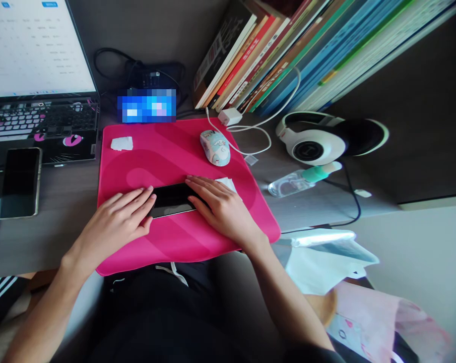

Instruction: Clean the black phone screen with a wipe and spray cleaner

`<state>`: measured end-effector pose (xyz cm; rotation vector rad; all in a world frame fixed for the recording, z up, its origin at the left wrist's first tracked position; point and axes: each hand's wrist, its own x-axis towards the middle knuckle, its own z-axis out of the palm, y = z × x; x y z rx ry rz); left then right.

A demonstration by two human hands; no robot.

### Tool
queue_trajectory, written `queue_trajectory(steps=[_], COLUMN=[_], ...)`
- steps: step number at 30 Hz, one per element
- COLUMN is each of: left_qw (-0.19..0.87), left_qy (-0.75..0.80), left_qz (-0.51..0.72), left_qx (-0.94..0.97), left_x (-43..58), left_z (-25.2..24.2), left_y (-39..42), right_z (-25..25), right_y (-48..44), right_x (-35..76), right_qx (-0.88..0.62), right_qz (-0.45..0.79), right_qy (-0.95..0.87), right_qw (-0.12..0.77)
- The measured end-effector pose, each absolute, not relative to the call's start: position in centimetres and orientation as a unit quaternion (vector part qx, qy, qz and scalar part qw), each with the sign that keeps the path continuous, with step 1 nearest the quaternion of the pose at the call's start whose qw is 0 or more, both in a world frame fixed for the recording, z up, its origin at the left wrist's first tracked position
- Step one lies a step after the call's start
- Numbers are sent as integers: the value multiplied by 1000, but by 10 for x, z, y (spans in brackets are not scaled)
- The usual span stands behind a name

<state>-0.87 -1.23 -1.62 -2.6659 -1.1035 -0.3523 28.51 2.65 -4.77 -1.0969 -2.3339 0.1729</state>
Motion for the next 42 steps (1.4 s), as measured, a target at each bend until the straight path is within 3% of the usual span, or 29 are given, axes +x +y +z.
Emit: queue_trajectory(steps=[22,42], left_qw=[159,80], left_qy=[-336,-365], left_qz=[-105,-96], left_qx=[-922,-923], left_x=[-12,-15], left_z=[-11,-11], left_y=[-11,-14], right_z=[-49,-47], right_y=[26,26], right_x=[286,286], right_qx=[-414,-425], right_qz=[69,71], right_qy=[-866,-864], right_qw=[271,261])
